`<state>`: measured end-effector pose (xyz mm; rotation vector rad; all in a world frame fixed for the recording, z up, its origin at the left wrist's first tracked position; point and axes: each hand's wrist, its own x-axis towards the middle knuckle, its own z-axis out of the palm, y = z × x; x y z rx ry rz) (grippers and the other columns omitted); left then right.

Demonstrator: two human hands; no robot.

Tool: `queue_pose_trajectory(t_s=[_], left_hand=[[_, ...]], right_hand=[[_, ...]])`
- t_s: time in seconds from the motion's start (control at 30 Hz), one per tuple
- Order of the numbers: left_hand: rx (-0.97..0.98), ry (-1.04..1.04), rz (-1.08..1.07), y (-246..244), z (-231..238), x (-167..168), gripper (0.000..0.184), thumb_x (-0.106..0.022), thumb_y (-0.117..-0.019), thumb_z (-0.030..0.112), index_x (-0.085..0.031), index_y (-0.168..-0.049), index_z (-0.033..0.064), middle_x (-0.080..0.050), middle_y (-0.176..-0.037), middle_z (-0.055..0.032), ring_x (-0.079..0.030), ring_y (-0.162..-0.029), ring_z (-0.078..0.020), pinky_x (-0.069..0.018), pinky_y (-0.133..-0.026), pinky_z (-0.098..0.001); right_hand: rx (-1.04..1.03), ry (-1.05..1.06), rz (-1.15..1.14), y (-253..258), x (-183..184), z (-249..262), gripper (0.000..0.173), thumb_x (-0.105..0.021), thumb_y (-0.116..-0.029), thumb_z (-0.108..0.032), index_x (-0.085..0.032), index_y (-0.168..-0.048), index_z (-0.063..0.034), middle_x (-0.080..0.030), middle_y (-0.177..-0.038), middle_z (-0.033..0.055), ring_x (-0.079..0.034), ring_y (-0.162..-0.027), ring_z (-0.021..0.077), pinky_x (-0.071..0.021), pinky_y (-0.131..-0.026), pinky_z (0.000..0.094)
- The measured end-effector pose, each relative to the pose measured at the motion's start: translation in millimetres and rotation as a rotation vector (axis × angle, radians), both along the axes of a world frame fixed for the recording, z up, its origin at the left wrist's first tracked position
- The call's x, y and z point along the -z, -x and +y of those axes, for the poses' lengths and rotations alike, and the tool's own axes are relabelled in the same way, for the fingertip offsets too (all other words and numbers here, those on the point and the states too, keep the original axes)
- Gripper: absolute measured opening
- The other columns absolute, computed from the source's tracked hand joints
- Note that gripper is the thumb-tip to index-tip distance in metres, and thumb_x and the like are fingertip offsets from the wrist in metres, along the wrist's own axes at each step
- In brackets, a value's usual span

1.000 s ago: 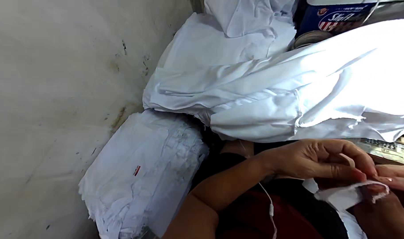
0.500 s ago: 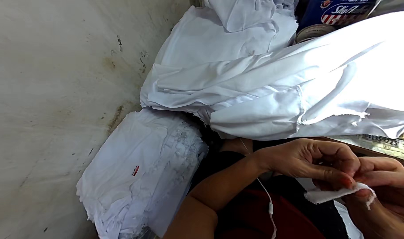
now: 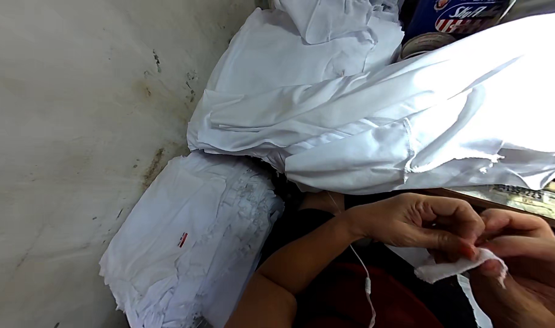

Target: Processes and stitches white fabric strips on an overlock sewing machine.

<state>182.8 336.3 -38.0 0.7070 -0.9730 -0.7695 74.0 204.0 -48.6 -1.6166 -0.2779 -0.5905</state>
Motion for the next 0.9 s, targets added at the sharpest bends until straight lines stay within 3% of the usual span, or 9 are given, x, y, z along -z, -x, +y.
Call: queue_pose_trajectory(t_s=[0.13,0.27,0.47,0.73,0.8,0.9], left_hand=[[0.009,0.013,-0.001,-0.5,-3.2,-0.7,0.012,-0.062,-0.0901,-0.009,-0.056,-0.100,-0.0114,-0.061,-0.078,-0.0030,-0.058,-0.072,0.0001,-0.0477,-0.067,-0.0161],[0.060,0.014,-0.027,-2.0,-1.9,-0.5,0.006,-0.061,-0.0916,-0.009,-0.056,-0.090,-0.0097,-0.059,-0.075,-0.0047,-0.058,-0.069,-0.0003,-0.0474,-0.065,-0.0152],[0.023,-0.022,0.003,-1.3,-1.0,2.2,0.009,-0.061,-0.0905,-0.010,-0.055,-0.093,-0.0033,-0.061,-0.078,0.0026,-0.060,-0.073,0.0035,-0.0493,-0.068,-0.0143],[-0.078,-0.044,-0.020,-0.2,-4.2,11.2,0.011,-0.063,-0.0949,-0.002,-0.054,-0.094,0.0055,-0.063,-0.082,0.0089,-0.060,-0.077,0.0077,-0.0499,-0.070,-0.0123],[-0.138,-0.047,-0.065,-0.9,-6.0,14.0,0.011,-0.066,-0.0964,0.005,-0.056,-0.093,0.0039,-0.060,-0.088,0.0058,-0.059,-0.083,0.0059,-0.0506,-0.073,-0.0131],[-0.226,-0.065,-0.277,-9.3,-8.0,13.2,0.026,-0.062,-0.1016,0.022,-0.053,-0.092,0.0009,-0.056,-0.104,-0.0043,-0.054,-0.106,-0.0004,-0.0459,-0.091,-0.0154]], right_hand=[[0.049,-0.023,-0.032,-1.2,-2.1,4.8,0.012,-0.067,-0.0991,-0.028,-0.070,-0.110,-0.0338,-0.058,-0.117,-0.0231,-0.055,-0.112,-0.0084,-0.0456,-0.095,0.0098],[-0.011,-0.075,-0.013,-0.6,-1.3,5.0,0.014,-0.069,-0.0982,-0.029,-0.069,-0.111,-0.0343,-0.058,-0.115,-0.0228,-0.056,-0.109,-0.0085,-0.0470,-0.093,0.0096],[0.014,-0.029,-0.021,-2.1,-3.2,4.4,0.018,-0.066,-0.1002,-0.030,-0.067,-0.118,-0.0339,-0.058,-0.121,-0.0213,-0.056,-0.112,-0.0074,-0.0468,-0.094,0.0098],[0.181,0.085,-0.025,-3.7,4.6,4.8,0.009,-0.057,-0.1046,-0.034,-0.062,-0.103,-0.0275,-0.056,-0.113,-0.0162,-0.053,-0.111,-0.0081,-0.0439,-0.094,0.0090],[0.245,0.134,-0.054,-4.7,6.2,4.1,0.012,-0.053,-0.1062,-0.035,-0.059,-0.102,-0.0258,-0.055,-0.112,-0.0142,-0.052,-0.112,-0.0072,-0.0428,-0.096,0.0098],[0.267,0.131,-0.096,-5.2,3.5,-0.1,0.012,-0.050,-0.1077,-0.034,-0.058,-0.104,-0.0256,-0.058,-0.112,-0.0143,-0.055,-0.112,-0.0057,-0.0451,-0.096,0.0120]])
